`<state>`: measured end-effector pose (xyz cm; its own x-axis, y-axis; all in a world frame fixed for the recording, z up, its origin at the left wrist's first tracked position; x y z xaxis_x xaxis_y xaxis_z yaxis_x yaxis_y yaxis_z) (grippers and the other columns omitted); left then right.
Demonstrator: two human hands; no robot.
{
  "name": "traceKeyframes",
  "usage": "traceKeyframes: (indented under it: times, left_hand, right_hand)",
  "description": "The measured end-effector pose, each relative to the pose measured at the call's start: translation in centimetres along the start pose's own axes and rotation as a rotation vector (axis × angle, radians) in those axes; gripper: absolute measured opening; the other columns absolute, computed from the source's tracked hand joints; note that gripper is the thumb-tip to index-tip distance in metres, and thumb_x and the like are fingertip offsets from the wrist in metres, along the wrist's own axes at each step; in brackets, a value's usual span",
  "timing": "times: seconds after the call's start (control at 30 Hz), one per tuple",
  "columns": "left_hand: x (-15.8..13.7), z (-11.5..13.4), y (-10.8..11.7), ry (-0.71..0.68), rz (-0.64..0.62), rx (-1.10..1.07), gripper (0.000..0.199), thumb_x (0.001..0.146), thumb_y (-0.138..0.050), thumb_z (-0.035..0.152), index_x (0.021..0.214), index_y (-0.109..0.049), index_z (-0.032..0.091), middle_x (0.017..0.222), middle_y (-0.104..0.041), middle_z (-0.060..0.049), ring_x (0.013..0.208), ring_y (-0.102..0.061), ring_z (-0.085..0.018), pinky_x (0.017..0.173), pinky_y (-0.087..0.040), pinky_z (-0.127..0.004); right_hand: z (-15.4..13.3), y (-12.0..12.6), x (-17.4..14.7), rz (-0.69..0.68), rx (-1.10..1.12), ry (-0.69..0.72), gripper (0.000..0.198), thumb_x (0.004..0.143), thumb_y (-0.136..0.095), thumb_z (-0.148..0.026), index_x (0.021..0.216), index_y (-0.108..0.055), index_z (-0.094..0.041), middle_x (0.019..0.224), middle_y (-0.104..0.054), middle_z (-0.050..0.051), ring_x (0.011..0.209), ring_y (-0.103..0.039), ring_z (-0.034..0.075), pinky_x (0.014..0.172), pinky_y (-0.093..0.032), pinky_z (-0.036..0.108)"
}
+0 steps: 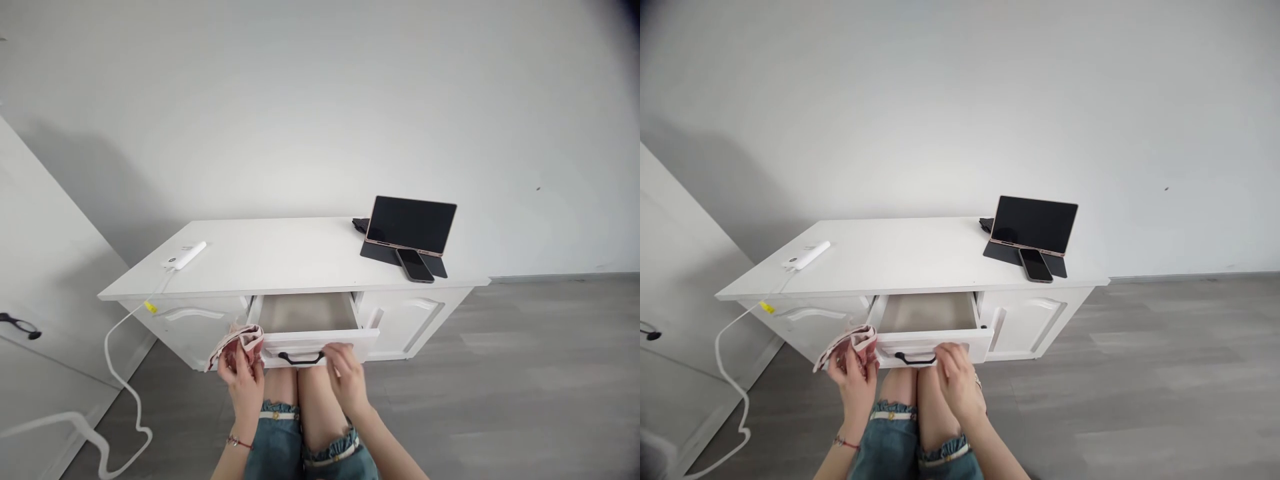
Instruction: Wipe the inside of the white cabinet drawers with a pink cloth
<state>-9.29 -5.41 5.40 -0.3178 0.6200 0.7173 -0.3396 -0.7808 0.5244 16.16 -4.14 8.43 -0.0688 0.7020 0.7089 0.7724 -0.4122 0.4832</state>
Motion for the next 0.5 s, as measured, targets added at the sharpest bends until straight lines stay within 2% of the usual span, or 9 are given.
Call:
traceKeyframes:
  times: [0.07, 0.13, 0.2, 0.27, 0.37, 0.5]
  left_hand:
    - [-0.2, 0.9, -0.2, 0.013, 0.004, 0.008, 0.066, 0.086, -0.056, 0.026, 0.147, -0.033, 0.017, 0.146, -0.019, -0.023, 0.139, -0.027, -0.043, 0.104, -0.042, -0.057]
    - [-0.7, 2.0, -1.0, 0.036, -0.02, -0.003, 0.066, 0.086, -0.057, 0.027, 0.147, -0.034, 0.018, 0.146, -0.018, -0.022, 0.139, -0.027, -0.044, 0.104, -0.041, -0.058]
    - [-1.5, 3.5, -2.2, 0.035, -0.064, -0.035, 0.063, 0.085, -0.056, 0.026, 0.145, -0.038, 0.021, 0.147, -0.018, -0.02, 0.139, -0.028, -0.043, 0.104, -0.043, -0.057]
    - [-2.5, 5.2, -3.5, -0.004, -0.12, -0.073, 0.057, 0.086, -0.054, 0.023, 0.142, -0.043, 0.022, 0.147, -0.017, -0.017, 0.138, -0.032, -0.042, 0.103, -0.045, -0.054]
    - [-3.5, 7.9, -5.2, -0.1, -0.209, -0.081, 0.055, 0.087, -0.049, 0.016, 0.141, -0.046, 0.027, 0.147, -0.021, -0.015, 0.136, -0.035, -0.039, 0.104, -0.045, -0.052]
    - [-4.1, 12.1, -7.2, -0.266, -0.411, -0.022, 0.065, 0.088, -0.045, 0.01, 0.146, -0.036, 0.037, 0.145, -0.031, -0.012, 0.133, -0.037, -0.038, 0.103, -0.044, -0.057]
  right_hand:
    - [2.3, 3.3, 0.5, 0.236, -0.082, -0.137, 0.022, 0.093, -0.048, -0.025, 0.106, -0.065, -0.02, 0.106, -0.066, 0.012, 0.105, -0.058, 0.024, 0.093, -0.045, 0.043]
    - [5.2, 5.6, 0.8, 0.352, -0.059, -0.384, 0.031, 0.094, -0.046, -0.037, 0.113, -0.063, -0.018, 0.115, -0.064, 0.014, 0.114, -0.054, 0.027, 0.098, -0.041, 0.047]
    - [7.9, 5.9, 0.8, 0.272, 0.131, -0.621, 0.044, 0.095, -0.038, -0.047, 0.118, -0.061, -0.017, 0.119, -0.063, 0.014, 0.115, -0.054, 0.027, 0.1, -0.039, 0.047]
    - [9.6, 5.2, 0.5, 0.171, 0.373, -0.757, 0.051, 0.095, -0.033, -0.054, 0.114, -0.064, -0.018, 0.116, -0.066, 0.013, 0.113, -0.057, 0.026, 0.101, -0.04, 0.044]
    - [10.8, 4.2, -0.1, 0.168, 0.646, -0.836, 0.052, 0.092, -0.037, -0.059, 0.102, -0.069, -0.019, 0.115, -0.068, 0.011, 0.113, -0.057, 0.025, 0.103, -0.04, 0.04]
    - [11.4, 3.8, 0.0, 0.176, 0.83, -0.886, 0.044, 0.087, -0.05, -0.057, 0.096, -0.071, -0.018, 0.11, -0.07, 0.01, 0.106, -0.061, 0.024, 0.098, -0.044, 0.036]
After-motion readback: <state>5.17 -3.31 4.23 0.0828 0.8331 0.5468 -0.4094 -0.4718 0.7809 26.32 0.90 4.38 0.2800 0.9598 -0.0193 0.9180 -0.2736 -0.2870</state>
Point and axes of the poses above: each hand's wrist, its own x-axis towards the middle knuckle, its own y-axis out of the back of the hand, z = x × y, the point moved 5 cm from there along x, towards the middle knuckle
